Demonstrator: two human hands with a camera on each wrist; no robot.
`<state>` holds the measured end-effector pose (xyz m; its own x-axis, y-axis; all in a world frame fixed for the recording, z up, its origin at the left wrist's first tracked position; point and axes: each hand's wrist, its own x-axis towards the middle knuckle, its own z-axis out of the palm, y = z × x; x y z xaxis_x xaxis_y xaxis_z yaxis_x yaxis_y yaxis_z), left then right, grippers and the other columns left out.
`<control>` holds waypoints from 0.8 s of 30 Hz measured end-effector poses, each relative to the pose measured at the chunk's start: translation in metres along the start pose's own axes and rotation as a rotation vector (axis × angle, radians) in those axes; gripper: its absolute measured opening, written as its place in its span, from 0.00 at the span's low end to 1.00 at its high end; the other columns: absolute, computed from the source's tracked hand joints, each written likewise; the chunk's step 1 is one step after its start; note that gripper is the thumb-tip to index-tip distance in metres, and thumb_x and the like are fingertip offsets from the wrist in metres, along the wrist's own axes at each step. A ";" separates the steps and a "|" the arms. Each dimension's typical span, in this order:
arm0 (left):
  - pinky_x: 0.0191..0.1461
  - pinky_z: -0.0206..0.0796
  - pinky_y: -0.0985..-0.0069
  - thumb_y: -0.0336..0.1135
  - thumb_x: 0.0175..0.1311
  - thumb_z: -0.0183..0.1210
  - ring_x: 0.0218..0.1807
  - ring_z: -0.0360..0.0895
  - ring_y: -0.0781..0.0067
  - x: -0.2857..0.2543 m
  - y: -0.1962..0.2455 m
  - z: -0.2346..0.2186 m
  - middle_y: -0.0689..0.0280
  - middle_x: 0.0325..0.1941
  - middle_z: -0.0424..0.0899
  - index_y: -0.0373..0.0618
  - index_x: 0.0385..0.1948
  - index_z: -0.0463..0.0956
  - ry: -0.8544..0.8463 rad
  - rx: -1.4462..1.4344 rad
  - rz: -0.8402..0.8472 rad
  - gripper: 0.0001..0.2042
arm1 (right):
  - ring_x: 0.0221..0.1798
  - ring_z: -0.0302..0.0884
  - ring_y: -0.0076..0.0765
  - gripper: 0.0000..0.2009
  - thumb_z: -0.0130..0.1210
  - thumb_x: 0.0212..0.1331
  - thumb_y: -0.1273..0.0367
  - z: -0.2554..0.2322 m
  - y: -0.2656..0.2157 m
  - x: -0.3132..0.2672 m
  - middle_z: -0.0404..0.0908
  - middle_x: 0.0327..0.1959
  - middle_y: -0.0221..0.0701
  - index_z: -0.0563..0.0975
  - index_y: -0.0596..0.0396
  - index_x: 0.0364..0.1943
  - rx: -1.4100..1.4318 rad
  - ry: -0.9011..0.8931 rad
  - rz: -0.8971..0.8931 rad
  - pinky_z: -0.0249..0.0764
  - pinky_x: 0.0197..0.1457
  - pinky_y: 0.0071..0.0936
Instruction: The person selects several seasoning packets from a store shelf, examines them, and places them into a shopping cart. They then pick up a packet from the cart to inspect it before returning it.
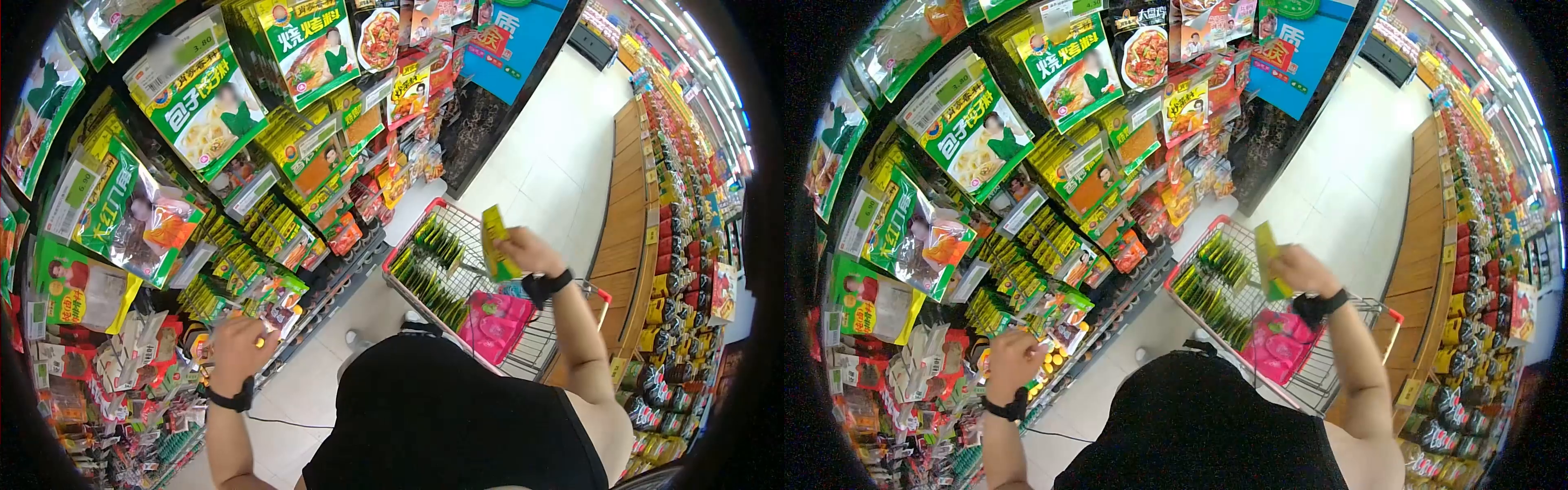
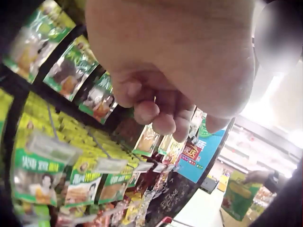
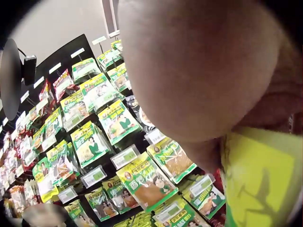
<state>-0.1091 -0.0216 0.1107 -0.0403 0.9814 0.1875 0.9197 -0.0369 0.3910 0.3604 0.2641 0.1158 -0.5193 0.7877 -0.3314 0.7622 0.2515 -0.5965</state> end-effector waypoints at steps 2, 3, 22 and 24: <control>0.28 0.65 0.65 0.39 0.53 0.65 0.22 0.74 0.57 -0.002 0.001 0.035 0.61 0.16 0.74 0.42 0.15 0.72 -0.017 -0.147 -0.141 0.15 | 0.28 0.79 0.41 0.15 0.49 0.64 0.63 0.038 0.000 0.009 0.80 0.23 0.43 0.79 0.63 0.34 0.070 -0.041 -0.025 0.74 0.37 0.37; 0.29 0.66 0.66 0.38 0.54 0.65 0.22 0.75 0.57 -0.002 0.002 0.053 0.61 0.17 0.76 0.41 0.16 0.73 -0.022 -0.218 -0.212 0.14 | 0.28 0.79 0.42 0.15 0.48 0.65 0.62 0.056 -0.001 0.013 0.80 0.24 0.43 0.79 0.62 0.35 0.051 -0.059 -0.006 0.74 0.37 0.37; 0.54 0.68 0.79 0.26 0.65 0.60 0.49 0.76 0.79 -0.015 -0.030 0.247 0.69 0.55 0.79 0.43 0.57 0.72 -0.106 -1.858 -0.510 0.18 | 0.29 0.74 0.35 0.19 0.49 0.69 0.57 0.181 -0.097 0.039 0.78 0.26 0.43 0.76 0.64 0.39 0.410 -0.303 -0.268 0.71 0.37 0.35; 0.51 0.67 0.80 0.26 0.65 0.60 0.46 0.75 0.80 -0.015 -0.021 0.247 0.69 0.53 0.79 0.43 0.55 0.73 0.014 -1.807 -0.609 0.16 | 0.28 0.78 0.45 0.17 0.53 0.65 0.58 0.192 -0.096 0.038 0.79 0.24 0.43 0.77 0.61 0.34 0.185 -0.097 -0.334 0.71 0.35 0.41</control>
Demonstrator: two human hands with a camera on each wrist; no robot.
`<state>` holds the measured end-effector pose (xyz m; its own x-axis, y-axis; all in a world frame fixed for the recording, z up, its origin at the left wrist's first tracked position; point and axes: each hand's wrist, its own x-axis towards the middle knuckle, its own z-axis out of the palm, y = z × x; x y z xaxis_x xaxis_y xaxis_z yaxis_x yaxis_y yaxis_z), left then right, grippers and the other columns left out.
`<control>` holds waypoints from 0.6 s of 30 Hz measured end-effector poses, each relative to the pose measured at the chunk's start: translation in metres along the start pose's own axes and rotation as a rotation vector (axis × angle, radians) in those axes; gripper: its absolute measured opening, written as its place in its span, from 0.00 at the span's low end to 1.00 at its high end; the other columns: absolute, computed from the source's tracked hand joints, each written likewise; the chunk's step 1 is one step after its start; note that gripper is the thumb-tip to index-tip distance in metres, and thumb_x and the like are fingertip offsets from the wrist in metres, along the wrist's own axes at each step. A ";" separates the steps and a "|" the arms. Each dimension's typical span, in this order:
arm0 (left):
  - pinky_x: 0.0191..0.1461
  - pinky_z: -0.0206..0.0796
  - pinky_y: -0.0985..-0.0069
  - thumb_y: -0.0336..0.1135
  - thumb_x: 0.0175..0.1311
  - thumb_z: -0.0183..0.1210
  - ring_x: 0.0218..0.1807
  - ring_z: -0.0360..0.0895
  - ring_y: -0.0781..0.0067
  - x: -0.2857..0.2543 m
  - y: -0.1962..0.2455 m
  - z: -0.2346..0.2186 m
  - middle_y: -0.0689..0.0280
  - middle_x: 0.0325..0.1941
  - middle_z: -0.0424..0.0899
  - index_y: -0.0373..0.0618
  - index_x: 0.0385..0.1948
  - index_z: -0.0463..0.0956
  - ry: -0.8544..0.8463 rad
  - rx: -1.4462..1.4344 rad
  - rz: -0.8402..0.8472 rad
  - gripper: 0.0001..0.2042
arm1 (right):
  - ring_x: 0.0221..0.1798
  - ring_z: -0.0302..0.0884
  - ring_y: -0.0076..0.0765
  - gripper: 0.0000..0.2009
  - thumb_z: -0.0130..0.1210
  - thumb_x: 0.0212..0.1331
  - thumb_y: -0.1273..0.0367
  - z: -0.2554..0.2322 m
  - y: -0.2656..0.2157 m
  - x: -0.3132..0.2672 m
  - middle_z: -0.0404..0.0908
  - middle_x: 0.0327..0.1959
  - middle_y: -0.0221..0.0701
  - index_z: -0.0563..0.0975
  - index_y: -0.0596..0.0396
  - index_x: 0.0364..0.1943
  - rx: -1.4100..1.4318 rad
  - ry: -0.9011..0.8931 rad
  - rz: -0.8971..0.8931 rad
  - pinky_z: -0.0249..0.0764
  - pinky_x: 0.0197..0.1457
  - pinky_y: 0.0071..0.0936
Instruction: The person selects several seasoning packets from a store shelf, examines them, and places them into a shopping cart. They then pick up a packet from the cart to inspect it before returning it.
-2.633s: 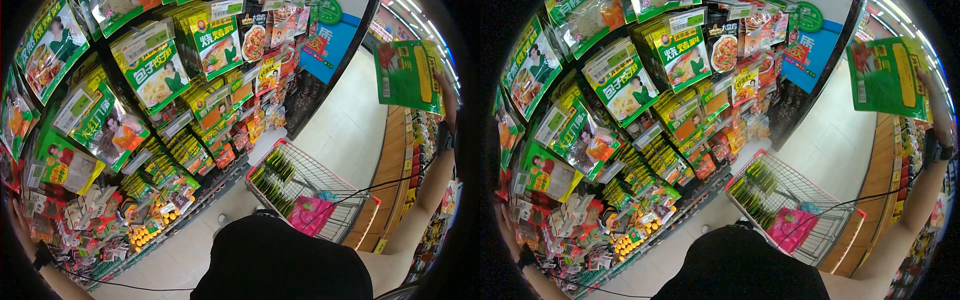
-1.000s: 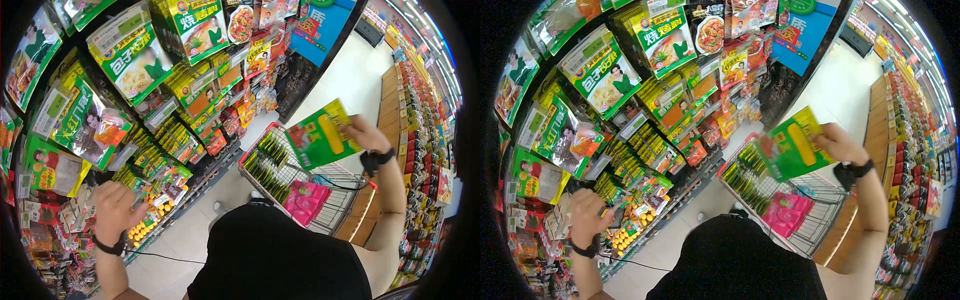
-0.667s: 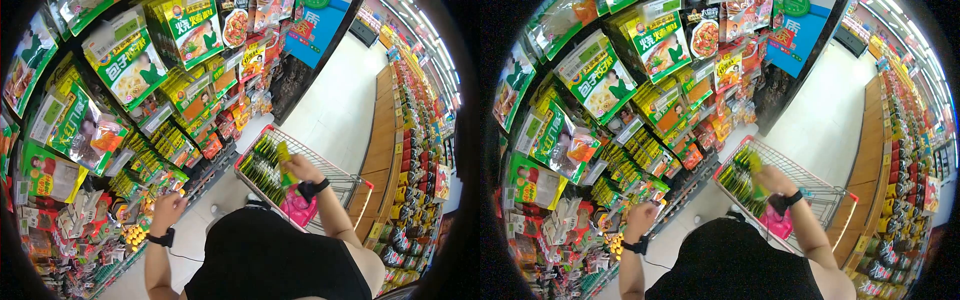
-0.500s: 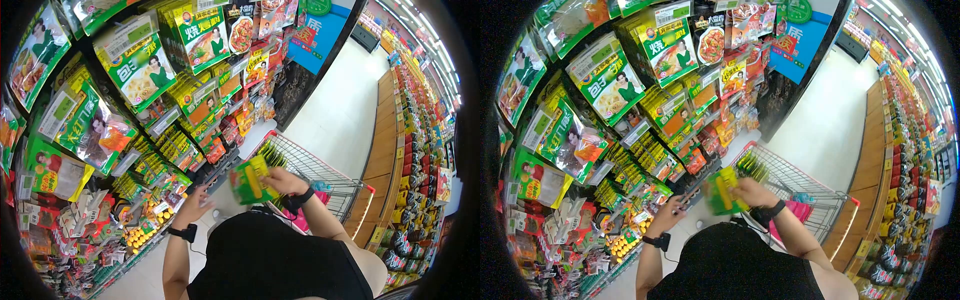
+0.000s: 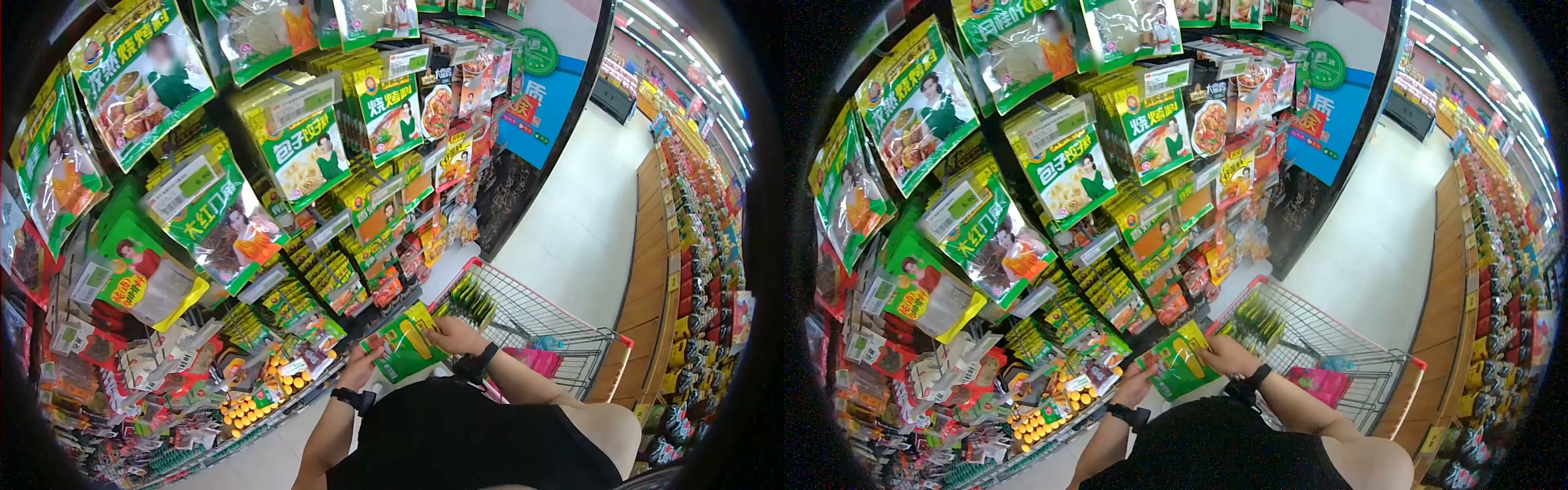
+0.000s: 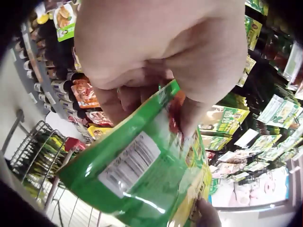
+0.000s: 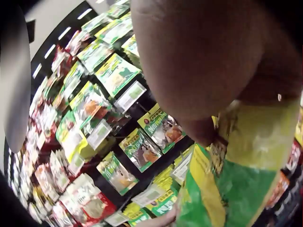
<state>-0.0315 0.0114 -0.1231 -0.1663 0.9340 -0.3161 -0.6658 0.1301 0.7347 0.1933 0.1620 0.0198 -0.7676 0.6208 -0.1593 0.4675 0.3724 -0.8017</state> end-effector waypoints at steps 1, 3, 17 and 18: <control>0.52 0.67 0.80 0.27 0.65 0.60 0.47 0.76 0.80 -0.001 0.002 0.000 0.68 0.52 0.80 0.42 0.53 0.75 0.033 0.030 0.027 0.14 | 0.29 0.78 0.50 0.17 0.53 0.64 0.57 0.005 0.003 0.001 0.79 0.25 0.46 0.77 0.60 0.35 -0.082 0.034 -0.008 0.71 0.35 0.43; 0.53 0.66 0.80 0.27 0.65 0.60 0.47 0.76 0.81 -0.002 0.014 0.003 0.69 0.49 0.81 0.42 0.52 0.76 0.096 0.094 0.094 0.13 | 0.32 0.77 0.62 0.17 0.54 0.62 0.58 0.009 0.000 0.002 0.77 0.26 0.53 0.76 0.61 0.36 -0.175 0.090 -0.010 0.72 0.36 0.50; 0.46 0.72 0.71 0.19 0.50 0.65 0.41 0.81 0.58 -0.014 0.079 0.048 0.54 0.37 0.83 0.36 0.30 0.79 0.120 0.857 0.925 0.07 | 0.28 0.80 0.31 0.30 0.45 0.66 0.45 0.016 0.031 0.036 0.81 0.28 0.38 0.78 0.63 0.40 0.588 0.264 0.298 0.76 0.31 0.28; 0.47 0.72 0.69 0.19 0.50 0.65 0.41 0.81 0.58 -0.016 0.081 0.055 0.56 0.38 0.84 0.37 0.30 0.80 0.112 0.926 1.001 0.07 | 0.28 0.81 0.30 0.30 0.46 0.66 0.44 0.015 0.028 0.035 0.82 0.29 0.37 0.78 0.63 0.41 0.610 0.310 0.294 0.76 0.29 0.28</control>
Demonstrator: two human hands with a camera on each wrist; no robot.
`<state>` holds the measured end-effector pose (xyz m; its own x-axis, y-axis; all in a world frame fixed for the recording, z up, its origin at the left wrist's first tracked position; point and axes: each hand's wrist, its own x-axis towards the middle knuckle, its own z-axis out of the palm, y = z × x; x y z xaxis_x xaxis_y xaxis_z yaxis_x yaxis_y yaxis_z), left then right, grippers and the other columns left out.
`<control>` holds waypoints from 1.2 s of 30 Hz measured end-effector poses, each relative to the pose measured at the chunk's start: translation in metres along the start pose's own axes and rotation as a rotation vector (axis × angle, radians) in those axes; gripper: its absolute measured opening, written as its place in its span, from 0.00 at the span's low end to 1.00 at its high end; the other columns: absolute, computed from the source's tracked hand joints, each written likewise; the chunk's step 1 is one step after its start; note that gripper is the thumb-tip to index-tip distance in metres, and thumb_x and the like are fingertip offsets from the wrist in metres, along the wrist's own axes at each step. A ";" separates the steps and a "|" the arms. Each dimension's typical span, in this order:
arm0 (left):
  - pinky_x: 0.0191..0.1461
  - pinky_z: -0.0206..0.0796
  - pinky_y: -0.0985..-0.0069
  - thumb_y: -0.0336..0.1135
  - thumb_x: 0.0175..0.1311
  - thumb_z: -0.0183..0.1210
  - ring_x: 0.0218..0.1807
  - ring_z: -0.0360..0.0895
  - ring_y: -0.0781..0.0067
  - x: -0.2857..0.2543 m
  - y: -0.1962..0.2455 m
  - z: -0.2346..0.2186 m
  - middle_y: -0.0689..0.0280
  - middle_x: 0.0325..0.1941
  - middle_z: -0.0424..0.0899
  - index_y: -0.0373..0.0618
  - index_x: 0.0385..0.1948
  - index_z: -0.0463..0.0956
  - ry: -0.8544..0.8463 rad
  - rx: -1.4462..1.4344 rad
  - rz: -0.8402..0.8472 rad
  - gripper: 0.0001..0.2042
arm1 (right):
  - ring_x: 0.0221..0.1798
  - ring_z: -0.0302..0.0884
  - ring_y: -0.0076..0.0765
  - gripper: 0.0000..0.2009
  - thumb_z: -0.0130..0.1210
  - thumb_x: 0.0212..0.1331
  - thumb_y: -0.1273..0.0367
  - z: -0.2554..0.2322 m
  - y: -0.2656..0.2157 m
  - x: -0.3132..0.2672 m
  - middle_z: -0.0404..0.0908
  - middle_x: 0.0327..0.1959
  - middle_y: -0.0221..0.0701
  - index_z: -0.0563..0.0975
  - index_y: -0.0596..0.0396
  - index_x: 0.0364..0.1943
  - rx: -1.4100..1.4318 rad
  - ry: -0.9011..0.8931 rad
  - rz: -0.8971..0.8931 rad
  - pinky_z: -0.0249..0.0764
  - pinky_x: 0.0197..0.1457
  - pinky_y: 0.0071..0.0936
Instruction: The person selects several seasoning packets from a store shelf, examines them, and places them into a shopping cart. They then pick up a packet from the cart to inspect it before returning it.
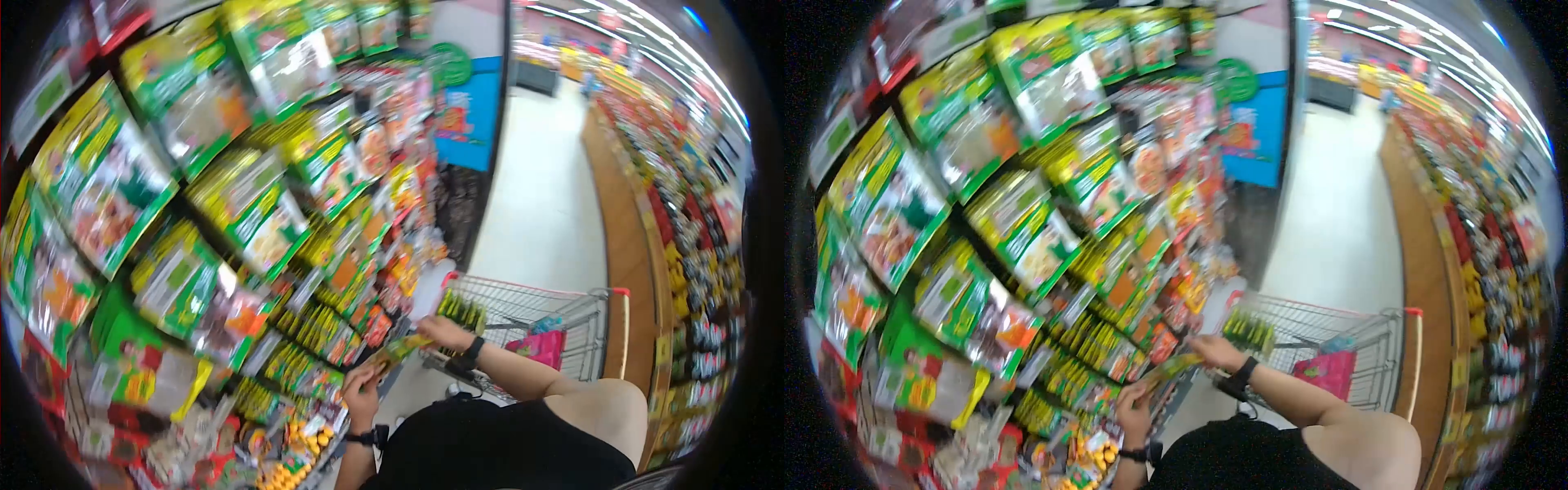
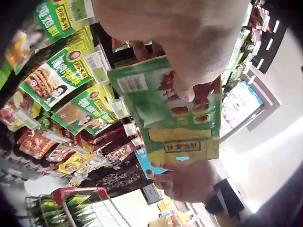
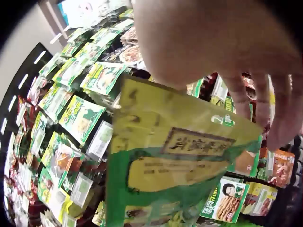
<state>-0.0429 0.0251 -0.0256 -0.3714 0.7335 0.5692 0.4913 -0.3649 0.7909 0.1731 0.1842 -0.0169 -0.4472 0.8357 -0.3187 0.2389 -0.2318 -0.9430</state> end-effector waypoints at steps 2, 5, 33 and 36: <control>0.46 0.70 0.67 0.19 0.47 0.67 0.41 0.79 0.57 0.002 0.012 -0.001 0.59 0.37 0.83 0.39 0.28 0.80 -0.018 0.062 0.076 0.08 | 0.29 0.81 0.32 0.31 0.49 0.62 0.42 -0.002 0.019 0.007 0.82 0.36 0.35 0.76 0.60 0.49 -0.139 -0.002 0.085 0.77 0.29 0.25; 0.50 0.66 0.60 0.22 0.47 0.67 0.44 0.75 0.54 -0.007 0.007 -0.008 0.59 0.39 0.79 0.43 0.29 0.83 -0.075 0.223 0.107 0.07 | 0.37 0.82 0.31 0.28 0.55 0.60 0.46 0.003 -0.008 -0.024 0.81 0.45 0.33 0.73 0.54 0.55 0.203 -0.232 0.299 0.79 0.37 0.25; 0.55 0.71 0.61 0.50 0.64 0.52 0.55 0.76 0.57 -0.025 -0.066 -0.091 0.52 0.57 0.76 0.40 0.62 0.65 -0.235 -0.800 -0.885 0.28 | 0.66 0.61 0.48 0.13 0.54 0.52 0.77 0.070 -0.083 -0.073 0.68 0.60 0.41 0.82 0.55 0.42 -0.796 -0.292 -0.985 0.61 0.64 0.42; 0.57 0.70 0.60 0.43 0.64 0.56 0.56 0.75 0.58 -0.037 -0.072 -0.078 0.53 0.57 0.75 0.39 0.61 0.65 -0.252 -0.759 -0.873 0.26 | 0.69 0.56 0.49 0.21 0.54 0.53 0.76 0.064 -0.071 -0.065 0.61 0.65 0.43 0.76 0.53 0.54 -0.603 -0.204 -0.859 0.58 0.69 0.43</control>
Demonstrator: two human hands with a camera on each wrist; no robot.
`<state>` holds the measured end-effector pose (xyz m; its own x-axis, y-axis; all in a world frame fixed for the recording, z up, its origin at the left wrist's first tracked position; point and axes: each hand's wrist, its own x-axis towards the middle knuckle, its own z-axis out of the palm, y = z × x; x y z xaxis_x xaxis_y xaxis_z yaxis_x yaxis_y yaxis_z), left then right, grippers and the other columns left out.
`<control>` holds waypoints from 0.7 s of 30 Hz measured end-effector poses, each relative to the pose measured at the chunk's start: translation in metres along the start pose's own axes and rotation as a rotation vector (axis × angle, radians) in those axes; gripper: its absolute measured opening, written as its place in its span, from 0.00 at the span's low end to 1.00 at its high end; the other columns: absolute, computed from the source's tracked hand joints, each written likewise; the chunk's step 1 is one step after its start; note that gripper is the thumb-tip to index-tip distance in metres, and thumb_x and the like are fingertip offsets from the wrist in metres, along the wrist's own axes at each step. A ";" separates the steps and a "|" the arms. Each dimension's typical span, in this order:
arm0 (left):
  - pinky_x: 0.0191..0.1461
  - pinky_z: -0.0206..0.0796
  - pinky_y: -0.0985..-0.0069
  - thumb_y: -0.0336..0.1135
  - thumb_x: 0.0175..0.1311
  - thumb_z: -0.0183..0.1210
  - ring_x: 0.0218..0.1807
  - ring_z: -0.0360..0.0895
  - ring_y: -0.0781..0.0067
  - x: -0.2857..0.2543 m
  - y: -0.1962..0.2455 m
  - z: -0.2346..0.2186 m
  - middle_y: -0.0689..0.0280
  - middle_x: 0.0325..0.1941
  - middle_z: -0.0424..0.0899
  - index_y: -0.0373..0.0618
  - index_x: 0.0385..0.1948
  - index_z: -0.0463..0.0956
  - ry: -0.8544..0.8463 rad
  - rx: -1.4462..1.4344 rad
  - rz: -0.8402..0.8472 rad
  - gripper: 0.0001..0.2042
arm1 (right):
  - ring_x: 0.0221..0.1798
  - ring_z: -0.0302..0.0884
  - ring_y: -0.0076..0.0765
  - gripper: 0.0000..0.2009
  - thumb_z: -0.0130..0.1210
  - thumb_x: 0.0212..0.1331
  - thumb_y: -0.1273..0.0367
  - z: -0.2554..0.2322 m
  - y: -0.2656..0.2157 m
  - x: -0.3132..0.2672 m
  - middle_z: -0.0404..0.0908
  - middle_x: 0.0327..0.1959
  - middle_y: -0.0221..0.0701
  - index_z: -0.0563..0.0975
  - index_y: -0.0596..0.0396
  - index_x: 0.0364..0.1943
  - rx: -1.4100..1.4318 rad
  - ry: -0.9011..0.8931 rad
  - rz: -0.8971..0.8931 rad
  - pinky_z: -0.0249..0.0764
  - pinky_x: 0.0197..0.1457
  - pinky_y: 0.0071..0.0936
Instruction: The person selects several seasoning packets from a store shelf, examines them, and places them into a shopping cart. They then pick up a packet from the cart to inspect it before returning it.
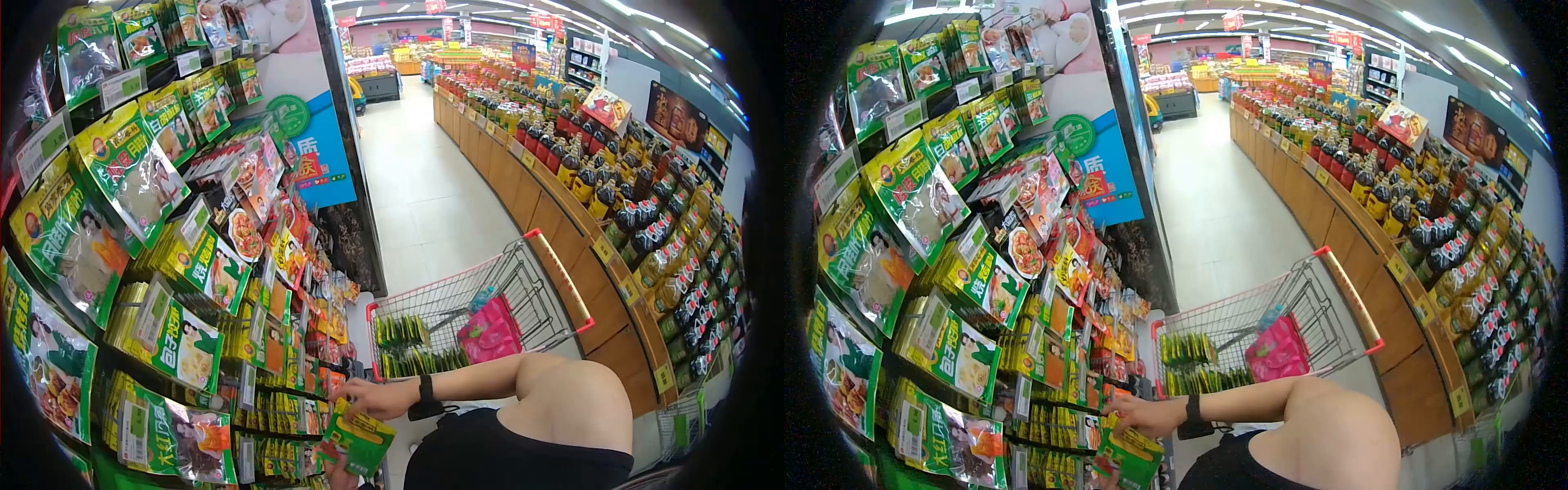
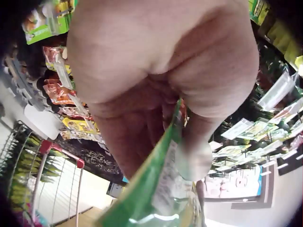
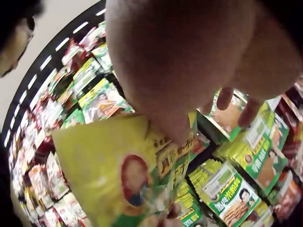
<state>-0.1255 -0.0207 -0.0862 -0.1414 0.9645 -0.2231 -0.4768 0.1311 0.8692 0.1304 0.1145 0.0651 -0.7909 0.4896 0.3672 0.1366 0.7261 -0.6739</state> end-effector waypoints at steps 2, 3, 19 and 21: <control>0.57 0.70 0.60 0.39 0.64 0.58 0.57 0.74 0.59 0.005 -0.018 0.003 0.54 0.58 0.74 0.39 0.61 0.65 -0.016 0.016 0.007 0.26 | 0.70 0.56 0.48 0.26 0.54 0.57 0.74 0.013 0.031 -0.011 0.62 0.65 0.43 0.69 0.50 0.63 0.335 0.135 0.169 0.57 0.71 0.44; 0.58 0.70 0.60 0.37 0.64 0.59 0.58 0.74 0.60 0.007 -0.029 0.003 0.54 0.58 0.74 0.38 0.61 0.65 -0.026 0.013 0.014 0.25 | 0.71 0.58 0.41 0.30 0.54 0.64 0.67 0.014 0.045 -0.019 0.62 0.66 0.42 0.58 0.50 0.70 0.694 0.121 0.381 0.64 0.68 0.40; 0.57 0.67 0.68 0.29 0.65 0.61 0.55 0.74 0.68 0.040 -0.024 0.104 0.64 0.58 0.76 0.37 0.60 0.68 -0.092 0.189 -0.012 0.22 | 0.39 0.77 0.22 0.24 0.56 0.64 0.53 0.037 0.156 -0.115 0.81 0.41 0.29 0.74 0.58 0.54 0.950 -0.143 0.854 0.74 0.35 0.24; 0.56 0.68 0.67 0.30 0.65 0.60 0.53 0.76 0.67 0.048 -0.032 0.122 0.63 0.56 0.78 0.36 0.59 0.69 -0.122 0.236 0.052 0.21 | 0.39 0.77 0.22 0.20 0.55 0.66 0.58 0.001 0.149 -0.119 0.82 0.39 0.26 0.74 0.59 0.52 0.823 -0.237 0.876 0.74 0.40 0.24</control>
<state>-0.0109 0.0492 -0.0712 -0.0481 0.9899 -0.1332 -0.2545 0.1168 0.9600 0.2446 0.1640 -0.0796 -0.7218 0.4969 -0.4817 0.3273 -0.3681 -0.8703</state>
